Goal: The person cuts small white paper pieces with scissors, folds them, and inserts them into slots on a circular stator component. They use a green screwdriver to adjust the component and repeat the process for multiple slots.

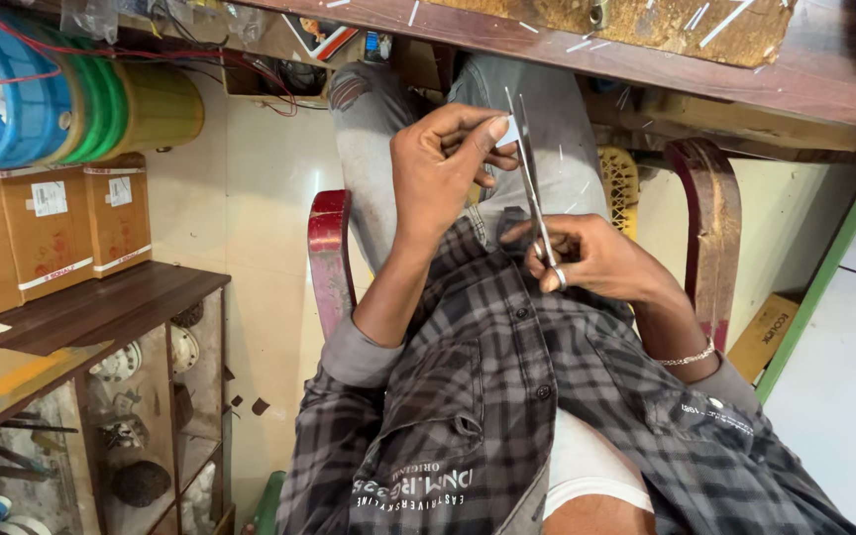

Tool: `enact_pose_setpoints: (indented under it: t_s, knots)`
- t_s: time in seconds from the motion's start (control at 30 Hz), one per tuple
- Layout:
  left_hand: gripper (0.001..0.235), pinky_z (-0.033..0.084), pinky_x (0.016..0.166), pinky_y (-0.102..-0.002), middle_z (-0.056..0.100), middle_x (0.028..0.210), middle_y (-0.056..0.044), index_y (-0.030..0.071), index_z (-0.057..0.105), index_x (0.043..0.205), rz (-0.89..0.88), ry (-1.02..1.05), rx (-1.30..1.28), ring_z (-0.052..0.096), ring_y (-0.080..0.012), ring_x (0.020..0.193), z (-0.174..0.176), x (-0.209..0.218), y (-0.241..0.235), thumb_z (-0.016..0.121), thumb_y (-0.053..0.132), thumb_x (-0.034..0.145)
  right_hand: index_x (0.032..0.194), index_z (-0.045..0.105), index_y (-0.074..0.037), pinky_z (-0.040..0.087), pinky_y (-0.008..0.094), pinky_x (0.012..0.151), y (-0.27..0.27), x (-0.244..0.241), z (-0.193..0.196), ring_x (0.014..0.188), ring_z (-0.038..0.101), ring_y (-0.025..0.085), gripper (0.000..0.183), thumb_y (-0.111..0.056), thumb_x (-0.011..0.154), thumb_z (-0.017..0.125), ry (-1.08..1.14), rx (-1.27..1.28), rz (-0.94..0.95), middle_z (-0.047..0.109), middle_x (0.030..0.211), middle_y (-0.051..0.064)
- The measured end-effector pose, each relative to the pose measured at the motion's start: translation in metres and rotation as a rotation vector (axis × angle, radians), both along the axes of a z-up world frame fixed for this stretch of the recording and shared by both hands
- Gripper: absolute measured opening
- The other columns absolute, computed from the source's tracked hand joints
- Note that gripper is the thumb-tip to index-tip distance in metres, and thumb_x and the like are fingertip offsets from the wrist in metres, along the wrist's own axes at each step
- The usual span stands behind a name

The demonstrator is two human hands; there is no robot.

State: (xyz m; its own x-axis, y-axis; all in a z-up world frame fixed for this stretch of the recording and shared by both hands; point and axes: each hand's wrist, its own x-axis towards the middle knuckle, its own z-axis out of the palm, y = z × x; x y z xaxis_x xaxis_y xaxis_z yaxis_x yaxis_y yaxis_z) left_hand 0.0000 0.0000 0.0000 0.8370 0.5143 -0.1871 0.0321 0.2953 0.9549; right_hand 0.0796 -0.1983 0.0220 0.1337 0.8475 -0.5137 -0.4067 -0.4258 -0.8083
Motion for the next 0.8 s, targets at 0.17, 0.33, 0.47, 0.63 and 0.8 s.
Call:
enact_pose_setpoints:
  t_s: [0.17,0.33,0.47,0.63,0.8]
  knots:
    - [0.014,0.058,0.058,-0.022,0.078,0.086,-0.008,-0.002,0.075,0.103,0.04,0.063,0.031,0.078,-0.0129,0.074,0.007,-0.002,0.001,0.07,0.011,0.1,0.128,0.07,0.0,0.05,0.026,0.07,0.001,-0.001,-0.005,0.075,0.055,0.008,0.063,-0.012,0.07,0.09,-0.076,-0.072,0.028,0.06,0.078,-0.002]
    - [0.013,0.059,0.058,-0.022,0.078,0.085,-0.007,-0.002,0.075,0.101,0.074,0.08,0.07,0.078,-0.0121,0.073,0.011,-0.002,0.0,0.07,0.01,0.098,0.127,0.07,0.0,0.053,0.026,0.072,-0.004,-0.001,-0.017,0.076,0.059,0.007,0.059,-0.011,0.071,0.088,-0.114,-0.119,0.03,0.066,0.08,-0.001]
    - [0.013,0.06,0.059,-0.022,0.078,0.085,-0.007,-0.001,0.075,0.1,0.08,0.081,0.094,0.078,-0.0122,0.073,0.01,-0.001,0.004,0.07,0.01,0.098,0.123,0.072,0.0,0.054,0.026,0.072,-0.008,0.0,-0.025,0.077,0.065,0.007,0.052,-0.01,0.074,0.086,-0.157,-0.138,0.022,0.072,0.08,0.003]
    - [0.013,0.059,0.055,-0.022,0.077,0.081,-0.009,-0.001,0.075,0.097,0.034,0.064,0.108,0.079,-0.0126,0.07,0.002,0.002,0.014,0.07,0.011,0.098,0.111,0.076,0.002,0.053,0.027,0.068,-0.01,0.002,-0.031,0.074,0.066,0.009,0.035,-0.009,0.079,0.083,-0.209,-0.156,0.009,0.075,0.08,0.006]
    - [0.016,0.059,0.055,-0.023,0.078,0.087,-0.013,-0.002,0.073,0.104,-0.008,-0.02,0.082,0.08,-0.0174,0.075,-0.012,-0.001,0.018,0.069,0.013,0.103,0.104,0.077,0.001,0.054,0.026,0.063,-0.015,-0.004,-0.021,0.07,0.066,0.009,0.03,-0.014,0.079,0.083,-0.385,-0.198,-0.005,0.076,0.082,0.005]
